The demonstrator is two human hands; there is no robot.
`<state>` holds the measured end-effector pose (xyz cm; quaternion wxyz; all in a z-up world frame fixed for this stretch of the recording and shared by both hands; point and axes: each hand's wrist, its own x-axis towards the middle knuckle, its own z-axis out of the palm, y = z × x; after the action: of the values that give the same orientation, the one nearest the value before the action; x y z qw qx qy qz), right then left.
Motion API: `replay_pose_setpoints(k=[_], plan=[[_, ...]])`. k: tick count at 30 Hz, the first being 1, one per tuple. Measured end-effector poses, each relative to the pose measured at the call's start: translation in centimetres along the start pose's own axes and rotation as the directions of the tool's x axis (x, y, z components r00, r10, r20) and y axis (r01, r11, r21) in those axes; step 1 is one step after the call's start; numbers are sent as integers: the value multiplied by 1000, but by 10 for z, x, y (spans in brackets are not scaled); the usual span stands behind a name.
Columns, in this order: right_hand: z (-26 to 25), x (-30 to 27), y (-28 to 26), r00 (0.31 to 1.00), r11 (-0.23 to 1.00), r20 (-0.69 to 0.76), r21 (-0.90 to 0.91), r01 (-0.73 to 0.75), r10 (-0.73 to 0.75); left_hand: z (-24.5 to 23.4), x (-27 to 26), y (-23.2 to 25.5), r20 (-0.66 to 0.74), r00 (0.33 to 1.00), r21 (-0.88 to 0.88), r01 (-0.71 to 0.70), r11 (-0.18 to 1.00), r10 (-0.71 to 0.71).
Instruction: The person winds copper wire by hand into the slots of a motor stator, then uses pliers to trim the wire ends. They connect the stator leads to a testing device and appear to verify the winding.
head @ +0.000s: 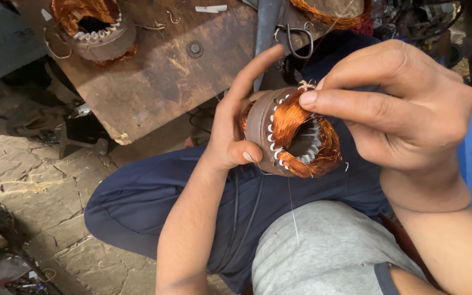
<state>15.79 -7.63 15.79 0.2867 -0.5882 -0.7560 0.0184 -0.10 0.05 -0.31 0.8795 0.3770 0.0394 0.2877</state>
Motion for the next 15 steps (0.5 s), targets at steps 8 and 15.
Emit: replay_pose_setpoints(k=[8, 15], plan=[[7, -26, 7, 975, 970, -81, 144, -195, 208, -3, -2, 0, -7, 1000, 3, 29, 1000, -29], [11, -42, 32, 847, 628, -87, 711, -315, 524, -1, 1, 1, -75, 997, -41, 5, 999, -8]])
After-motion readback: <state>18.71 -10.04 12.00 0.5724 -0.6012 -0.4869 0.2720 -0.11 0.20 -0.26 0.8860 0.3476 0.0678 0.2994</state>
